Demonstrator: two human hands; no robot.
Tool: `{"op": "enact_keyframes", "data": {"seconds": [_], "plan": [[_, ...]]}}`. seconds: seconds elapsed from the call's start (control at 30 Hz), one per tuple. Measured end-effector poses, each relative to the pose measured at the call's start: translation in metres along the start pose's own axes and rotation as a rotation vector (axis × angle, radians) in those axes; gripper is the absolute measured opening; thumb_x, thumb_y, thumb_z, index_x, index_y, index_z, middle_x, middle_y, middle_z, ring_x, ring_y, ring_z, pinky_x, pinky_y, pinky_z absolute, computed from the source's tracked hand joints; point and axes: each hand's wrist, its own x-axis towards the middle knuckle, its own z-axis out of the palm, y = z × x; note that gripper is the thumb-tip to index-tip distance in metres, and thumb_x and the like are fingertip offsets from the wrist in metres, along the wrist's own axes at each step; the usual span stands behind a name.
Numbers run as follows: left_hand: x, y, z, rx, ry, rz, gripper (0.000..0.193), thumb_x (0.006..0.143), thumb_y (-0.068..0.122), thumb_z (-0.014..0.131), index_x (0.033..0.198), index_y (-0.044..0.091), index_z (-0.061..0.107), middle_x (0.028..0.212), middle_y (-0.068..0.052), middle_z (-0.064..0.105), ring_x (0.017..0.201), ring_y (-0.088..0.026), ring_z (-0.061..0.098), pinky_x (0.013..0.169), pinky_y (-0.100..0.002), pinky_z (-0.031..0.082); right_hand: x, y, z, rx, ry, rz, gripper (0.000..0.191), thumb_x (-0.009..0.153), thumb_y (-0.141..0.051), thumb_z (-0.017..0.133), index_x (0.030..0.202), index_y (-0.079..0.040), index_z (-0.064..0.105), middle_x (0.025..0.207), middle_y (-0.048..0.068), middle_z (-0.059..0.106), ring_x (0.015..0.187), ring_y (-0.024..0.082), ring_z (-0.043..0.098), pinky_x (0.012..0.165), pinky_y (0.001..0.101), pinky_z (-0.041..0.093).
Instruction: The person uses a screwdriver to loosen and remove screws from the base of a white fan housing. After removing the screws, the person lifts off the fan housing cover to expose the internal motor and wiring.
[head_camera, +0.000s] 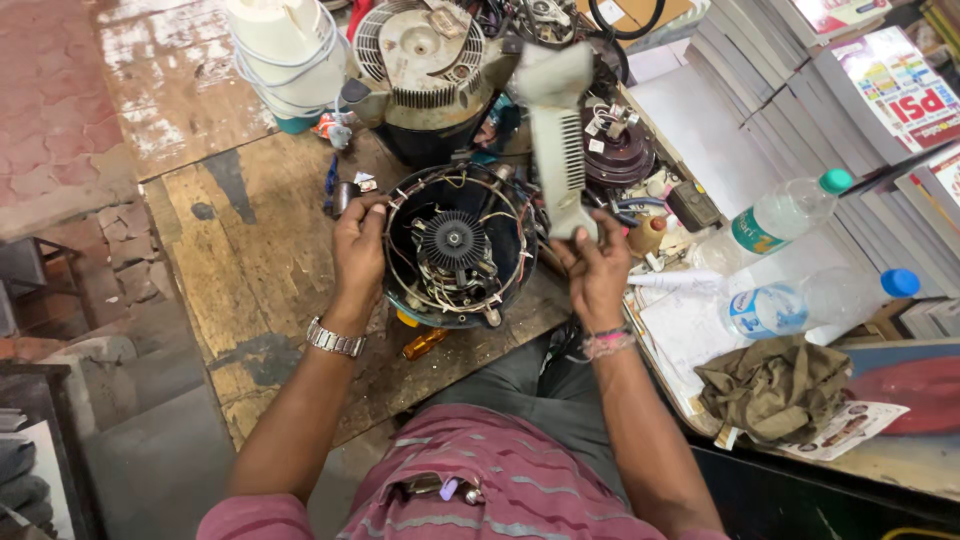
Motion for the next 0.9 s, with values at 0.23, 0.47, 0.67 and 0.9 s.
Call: {"op": "enact_keyframes", "data": {"seconds": [0.23, 0.47, 0.67, 0.9], "plan": [[0.013, 0.023, -0.011, 0.397, -0.111, 0.034, 0.023, 0.099, 0.016, 0.063, 0.115, 0.0, 0.071, 0.097, -0.004, 0.072, 0.088, -0.012, 0.064, 0.08, -0.026, 0.051, -0.013, 0.019, -0.002, 0.115, 0.068, 0.115, 0.037, 0.099, -0.006, 0.066, 0.132, -0.004, 0.052, 0.121, 0.016, 0.067, 0.102, 0.033, 0.072, 0.093, 0.0503, 0.061], [0.024, 0.028, -0.015, -0.06, -0.21, -0.087, 0.028, 0.1, 0.014, 0.07, 0.122, -0.003, 0.068, 0.109, -0.007, 0.071, 0.098, -0.014, 0.065, 0.088, -0.028, 0.052, 0.001, 0.003, -0.006, -0.004, 0.103, 0.2, 0.046, 0.098, -0.01, 0.067, 0.14, -0.005, 0.049, 0.119, 0.018, 0.066, 0.096, 0.032, 0.071, 0.088, 0.0516, 0.061], [0.001, 0.013, -0.022, -0.115, -0.222, -0.003, 0.044, 0.098, 0.021, 0.065, 0.135, -0.001, 0.059, 0.126, -0.008, 0.068, 0.114, -0.014, 0.065, 0.102, -0.028, 0.05, -0.038, 0.01, -0.003, -0.041, 0.156, 0.154, 0.062, 0.092, -0.008, 0.068, 0.148, -0.009, 0.039, 0.136, 0.018, 0.058, 0.115, 0.033, 0.067, 0.094, 0.0496, 0.06], [-0.02, 0.002, -0.015, -0.162, -0.116, 0.029, 0.051, 0.101, 0.031, 0.059, 0.139, -0.004, 0.057, 0.124, -0.01, 0.068, 0.111, -0.016, 0.064, 0.101, -0.029, 0.049, -0.113, 0.044, 0.009, -0.166, 0.053, 0.188, 0.064, 0.099, -0.024, 0.064, 0.154, -0.001, 0.039, 0.154, 0.02, 0.051, 0.14, 0.029, 0.052, 0.106, 0.045, 0.049]]}}
